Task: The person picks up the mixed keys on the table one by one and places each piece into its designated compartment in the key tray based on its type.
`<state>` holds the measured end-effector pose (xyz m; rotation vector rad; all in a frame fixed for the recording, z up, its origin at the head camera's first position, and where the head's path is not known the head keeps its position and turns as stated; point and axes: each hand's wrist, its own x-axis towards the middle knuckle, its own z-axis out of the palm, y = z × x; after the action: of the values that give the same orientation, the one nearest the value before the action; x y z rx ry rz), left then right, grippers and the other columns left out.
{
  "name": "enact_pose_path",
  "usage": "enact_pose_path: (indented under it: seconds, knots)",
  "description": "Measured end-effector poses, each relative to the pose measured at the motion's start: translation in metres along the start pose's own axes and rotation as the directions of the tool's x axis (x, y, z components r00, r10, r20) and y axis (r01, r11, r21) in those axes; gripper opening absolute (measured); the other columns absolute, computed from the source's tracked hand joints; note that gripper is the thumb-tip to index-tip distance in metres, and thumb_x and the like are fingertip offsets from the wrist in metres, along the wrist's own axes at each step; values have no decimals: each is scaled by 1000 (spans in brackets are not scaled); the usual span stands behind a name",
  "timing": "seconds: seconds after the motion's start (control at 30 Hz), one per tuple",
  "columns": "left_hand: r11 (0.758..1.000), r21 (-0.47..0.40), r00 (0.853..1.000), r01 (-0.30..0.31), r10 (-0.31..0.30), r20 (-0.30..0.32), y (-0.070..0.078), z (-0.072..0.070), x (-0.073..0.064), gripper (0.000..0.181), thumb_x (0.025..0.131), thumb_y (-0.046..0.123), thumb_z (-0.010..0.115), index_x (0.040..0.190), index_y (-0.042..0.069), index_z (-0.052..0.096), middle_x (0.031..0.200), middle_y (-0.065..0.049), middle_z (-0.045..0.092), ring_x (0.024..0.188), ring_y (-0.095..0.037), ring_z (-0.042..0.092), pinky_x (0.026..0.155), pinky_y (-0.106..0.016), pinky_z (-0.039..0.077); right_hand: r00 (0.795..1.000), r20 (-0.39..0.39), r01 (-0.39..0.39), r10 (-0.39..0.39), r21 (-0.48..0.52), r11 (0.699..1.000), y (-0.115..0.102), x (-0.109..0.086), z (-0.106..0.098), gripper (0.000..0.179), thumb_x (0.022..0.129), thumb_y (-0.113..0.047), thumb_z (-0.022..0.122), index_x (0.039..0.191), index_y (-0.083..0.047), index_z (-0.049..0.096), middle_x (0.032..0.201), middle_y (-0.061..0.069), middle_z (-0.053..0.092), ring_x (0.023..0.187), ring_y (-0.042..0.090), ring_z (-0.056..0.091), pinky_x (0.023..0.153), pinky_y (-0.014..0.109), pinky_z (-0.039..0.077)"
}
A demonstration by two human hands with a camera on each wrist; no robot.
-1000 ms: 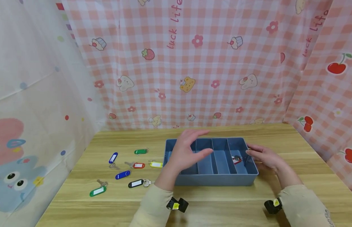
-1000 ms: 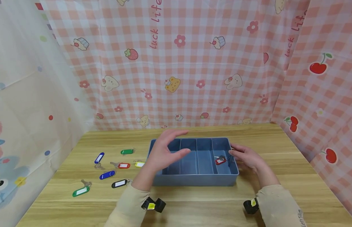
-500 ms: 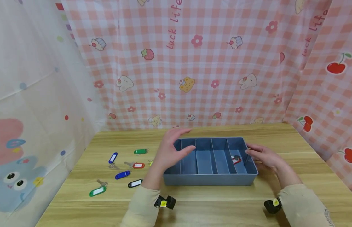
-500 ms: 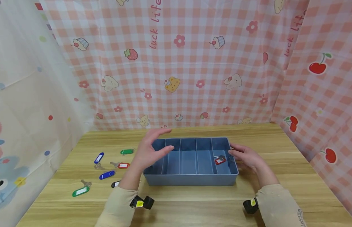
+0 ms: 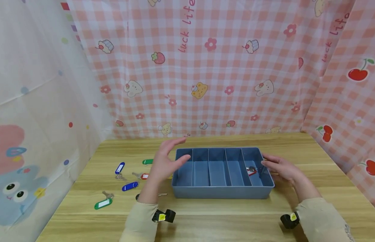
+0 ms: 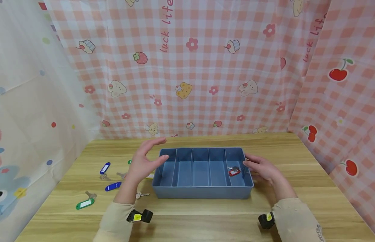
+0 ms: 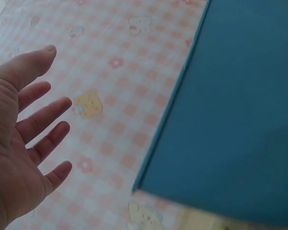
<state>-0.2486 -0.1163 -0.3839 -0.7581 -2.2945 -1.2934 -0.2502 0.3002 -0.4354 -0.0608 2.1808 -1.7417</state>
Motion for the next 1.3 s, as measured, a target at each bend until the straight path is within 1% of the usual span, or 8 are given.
enact_pose_path:
  seconds: [0.2, 0.37, 0.57, 0.73, 0.8, 0.9, 1.1, 1.3]
  knots:
    - [999, 4, 999, 53, -53, -9, -11, -12, -5, 51, 84, 18, 81, 132, 11, 63, 130, -5, 62, 122, -25, 51, 101, -53, 40, 1000, 7, -1, 1, 7, 1000, 0, 0, 0, 69, 104, -25, 52, 154, 3, 13, 151, 38, 23, 116, 26, 57, 91, 43, 53]
    - [998, 25, 999, 54, -54, -8, -21, -22, -10, 52, 84, 16, 81, 132, 11, 63, 130, -5, 63, 124, -27, 50, 103, -53, 38, 1000, 4, -1, 1, -3, 1000, -1, 0, 1, 69, 104, -25, 51, 154, 3, 13, 151, 38, 24, 119, 29, 56, 91, 43, 52]
    - [999, -19, 999, 38, -39, -23, -37, -31, -15, 51, 83, 11, 82, 130, 10, 63, 128, -7, 64, 124, -28, 50, 105, -54, 35, 1000, -4, -9, 9, -17, 1000, -1, -1, 1, 69, 104, -26, 51, 154, 3, 14, 151, 38, 24, 117, 27, 57, 91, 42, 53]
    - [998, -27, 999, 50, -50, 2, -48, -42, -20, 51, 84, 12, 81, 132, 9, 62, 129, -6, 63, 125, -27, 49, 105, -55, 34, 1000, -5, -11, 11, -16, 1000, -3, -2, 1, 69, 104, -27, 52, 154, 2, 14, 151, 38, 25, 113, 24, 59, 90, 41, 53]
    - [997, -23, 997, 72, -72, 16, -52, -48, -22, 51, 85, 13, 80, 132, 11, 62, 130, -4, 63, 125, -25, 49, 105, -54, 35, 1000, -6, -11, 11, -18, 1000, -3, -2, 2, 69, 104, -27, 52, 154, 3, 14, 151, 38, 25, 114, 25, 59, 90, 41, 53]
    - [995, -18, 995, 98, -97, 33, -56, -54, -24, 51, 85, 14, 80, 132, 11, 62, 130, -3, 62, 125, -24, 49, 105, -53, 35, 1000, -8, -13, 13, -22, 1000, -3, -2, 2, 69, 104, -27, 52, 154, 3, 14, 151, 37, 25, 116, 26, 58, 91, 42, 53]
    - [991, 2, 990, 134, -134, 53, -65, -67, -28, 50, 85, 12, 80, 131, 8, 62, 130, -6, 62, 125, -27, 49, 106, -54, 34, 1000, -15, -23, 23, -20, 1000, -3, -2, 2, 69, 104, -28, 52, 154, 2, 14, 152, 37, 24, 116, 27, 58, 92, 44, 52]
    - [977, 60, 975, 204, -209, 77, -73, -80, -34, 50, 86, 17, 79, 133, 13, 61, 132, -5, 61, 128, -29, 47, 106, -59, 32, 1000, -14, -20, 20, -11, 1000, -1, -1, 1, 69, 104, -27, 52, 154, 1, 14, 152, 36, 24, 118, 27, 57, 93, 44, 52]
